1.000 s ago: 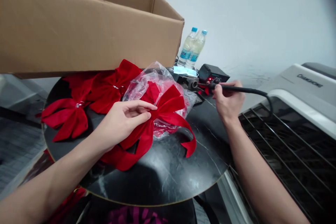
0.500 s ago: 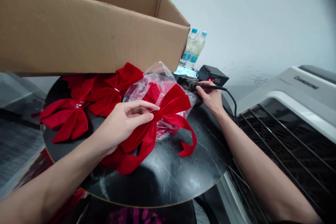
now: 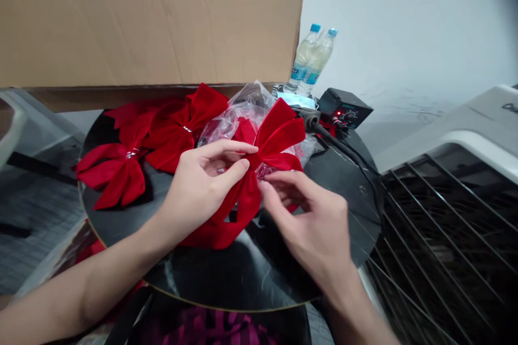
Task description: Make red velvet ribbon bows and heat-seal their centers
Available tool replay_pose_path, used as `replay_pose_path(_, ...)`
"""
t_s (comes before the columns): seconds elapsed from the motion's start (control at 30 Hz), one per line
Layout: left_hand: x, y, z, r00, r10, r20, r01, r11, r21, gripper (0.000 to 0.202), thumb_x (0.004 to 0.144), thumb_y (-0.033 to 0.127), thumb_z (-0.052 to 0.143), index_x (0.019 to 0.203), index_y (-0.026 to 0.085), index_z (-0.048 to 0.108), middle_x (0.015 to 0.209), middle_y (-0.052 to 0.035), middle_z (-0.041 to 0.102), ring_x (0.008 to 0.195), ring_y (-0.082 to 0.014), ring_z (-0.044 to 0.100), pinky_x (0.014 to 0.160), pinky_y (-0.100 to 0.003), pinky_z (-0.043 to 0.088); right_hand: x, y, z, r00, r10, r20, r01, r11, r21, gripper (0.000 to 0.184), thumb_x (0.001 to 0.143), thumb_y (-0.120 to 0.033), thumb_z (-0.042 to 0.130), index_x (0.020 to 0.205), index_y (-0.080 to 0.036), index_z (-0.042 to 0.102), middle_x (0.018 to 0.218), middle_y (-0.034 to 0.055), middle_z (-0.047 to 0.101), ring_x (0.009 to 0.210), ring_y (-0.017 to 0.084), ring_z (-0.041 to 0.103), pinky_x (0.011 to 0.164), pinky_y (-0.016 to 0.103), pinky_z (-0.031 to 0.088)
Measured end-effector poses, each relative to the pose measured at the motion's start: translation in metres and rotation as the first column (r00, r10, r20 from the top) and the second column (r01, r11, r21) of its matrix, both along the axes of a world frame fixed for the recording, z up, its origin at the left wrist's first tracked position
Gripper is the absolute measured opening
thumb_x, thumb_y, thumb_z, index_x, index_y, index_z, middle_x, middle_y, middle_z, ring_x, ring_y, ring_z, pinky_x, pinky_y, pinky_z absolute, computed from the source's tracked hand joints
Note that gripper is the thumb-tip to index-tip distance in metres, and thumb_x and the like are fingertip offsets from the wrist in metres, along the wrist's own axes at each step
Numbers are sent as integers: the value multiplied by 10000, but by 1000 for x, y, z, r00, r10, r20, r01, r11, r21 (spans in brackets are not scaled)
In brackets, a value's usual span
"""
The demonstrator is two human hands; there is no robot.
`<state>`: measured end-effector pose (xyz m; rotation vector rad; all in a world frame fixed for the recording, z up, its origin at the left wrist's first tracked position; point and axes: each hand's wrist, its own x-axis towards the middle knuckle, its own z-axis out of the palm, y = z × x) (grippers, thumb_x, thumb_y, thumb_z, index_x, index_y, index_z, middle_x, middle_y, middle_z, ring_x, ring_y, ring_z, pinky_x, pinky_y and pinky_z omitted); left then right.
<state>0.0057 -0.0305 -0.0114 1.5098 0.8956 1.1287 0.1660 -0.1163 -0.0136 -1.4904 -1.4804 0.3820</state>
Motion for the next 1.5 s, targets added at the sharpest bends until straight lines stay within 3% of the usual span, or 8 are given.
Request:
replay_pose_path(0.23,0,-5,-1,998,17,56,-17,1000,4,177,835,224,762,1004,207,812,936,-26,777,890,-180,712,844,-259,574,-16,13,-9,988,-73,135,52,986,160,84,908,-218,669,926,-291,706,784,-19,749,602,154,687,614,326,620)
replay_pose_path(0.37,2,-8,0,980,23,198,13,984,-176,177,812,228,802,986,248,830,905,-2,789,855,-154,717,796,-220,571,-18,10,-9,986,-84,-148,85,996,2,59,872,-295,705,829,-256,695,655,-22,708,477,141,648,462,282,578)
replay_pose_path(0.53,3,-9,0,961,11,275,78,948,-309,194,807,236,809,999,244,833,869,-15,800,792,-164,727,754,-253,587,-15,10,-9,871,-19,-490,-125,958,-259,272,875,-450,710,760,-205,679,457,-19,630,340,144,582,343,237,492)
replay_pose_path(0.8,2,-9,-2,978,33,207,-8,993,-118,184,828,268,805,1008,242,829,980,-28,805,977,-205,741,906,-276,585,-14,12,-12,998,-44,-51,48,995,86,75,902,-293,689,961,-295,736,847,-3,769,611,171,704,582,337,627)
replay_pose_path(0.97,1,-8,-1,969,23,246,21,984,-175,160,830,244,811,986,272,834,940,2,799,967,-173,735,894,-239,572,-16,5,-12,995,20,-99,-23,999,-26,53,901,-284,671,898,-258,717,676,-10,708,528,160,675,529,303,602)
replay_pose_path(1.1,-2,-2,-1,968,83,238,-35,979,-201,173,809,249,827,981,265,831,958,1,797,948,-163,721,879,-229,558,17,-4,-8,941,76,-330,-177,941,-289,132,866,-343,738,853,-214,718,595,-14,675,426,128,621,397,218,507)
replay_pose_path(1.3,-9,6,-1,965,59,257,14,963,-270,238,774,265,853,1009,254,815,937,-3,775,863,-141,689,759,-197,534,98,39,-18,803,-160,-575,-23,954,-298,328,877,-443,752,750,-168,625,591,-18,605,399,64,477,327,157,327)
replay_pose_path(1.5,-9,6,0,963,46,266,34,958,-286,204,783,264,848,985,246,825,915,0,761,859,-123,673,749,-163,515,126,110,-40,699,-320,-640,170,943,-285,355,980,-364,649,1269,-161,613,1231,95,653,1025,217,675,859,418,599)
